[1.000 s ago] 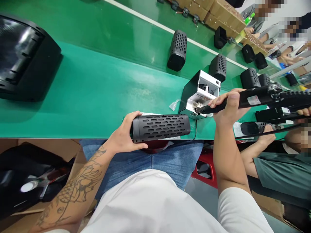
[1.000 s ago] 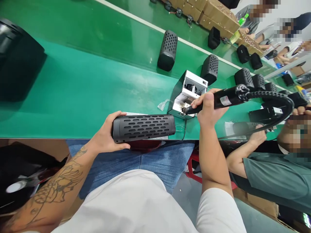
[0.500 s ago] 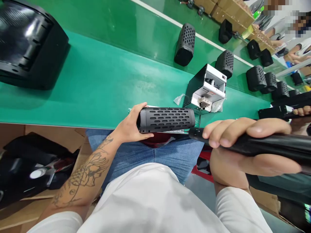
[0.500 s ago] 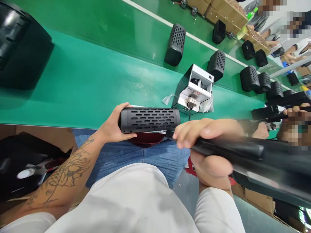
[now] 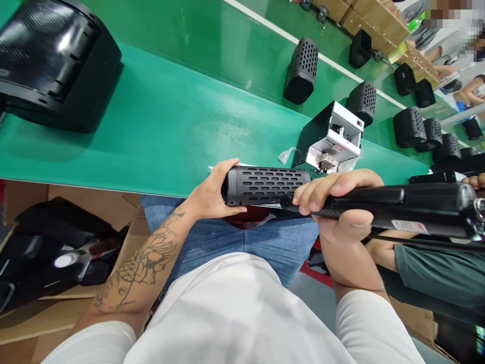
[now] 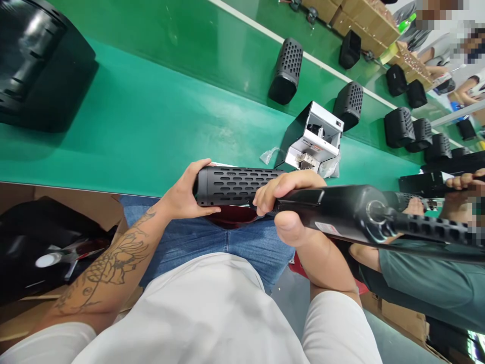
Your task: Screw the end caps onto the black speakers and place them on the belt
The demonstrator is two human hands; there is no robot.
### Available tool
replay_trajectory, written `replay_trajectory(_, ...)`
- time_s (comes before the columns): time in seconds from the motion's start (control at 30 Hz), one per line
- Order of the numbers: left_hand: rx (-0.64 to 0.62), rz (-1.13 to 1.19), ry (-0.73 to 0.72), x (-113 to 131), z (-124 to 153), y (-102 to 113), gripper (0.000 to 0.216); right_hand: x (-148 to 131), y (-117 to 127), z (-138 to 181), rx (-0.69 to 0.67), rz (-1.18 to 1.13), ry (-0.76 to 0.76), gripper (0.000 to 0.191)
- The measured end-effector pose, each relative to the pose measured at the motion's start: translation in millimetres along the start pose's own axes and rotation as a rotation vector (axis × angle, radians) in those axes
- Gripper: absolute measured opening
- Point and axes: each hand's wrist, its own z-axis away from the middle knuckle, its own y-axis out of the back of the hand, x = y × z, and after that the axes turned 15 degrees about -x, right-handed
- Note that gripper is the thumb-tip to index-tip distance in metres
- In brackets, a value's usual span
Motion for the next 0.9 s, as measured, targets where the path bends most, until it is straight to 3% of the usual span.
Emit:
replay_trajectory(0.27,-0.001,-0.029,-0.034,3.0,-0.5,2.0,0.132,8.6,-15.7,-10.3,0.027,0.027,0.029,0.048)
replay_trajectory(0.4,-0.014,-0.042,0.026,5.4,-1.3,1.3,0.133,17.9,-25.7,-11.4,0.103,0.077,0.046,0.056)
replay_trajectory(0.5,-0.016,-0.036,0.083,6.3,-2.0,0.6,0.135,19.6,-25.3,-12.2,0.096,0.060,0.082,0.050)
replay_trajectory(0.67,-0.025,-0.049,0.065,5.3,-1.8,1.1,0.135,12.9,-22.3,-14.4,-0.002,0.061,-0.027,0.051)
replay_trajectory(0.8,-0.020,-0.075,0.049,2.5,0.1,0.4,0.135,4.7,-27.4,-14.1,0.050,0.097,-0.007,0.040)
replay_trajectory(0.9,-0.004,-0.070,0.034,1.6,0.8,-0.8,0.130,-5.0,-11.1,-15.5,0.154,0.091,0.047,0.038)
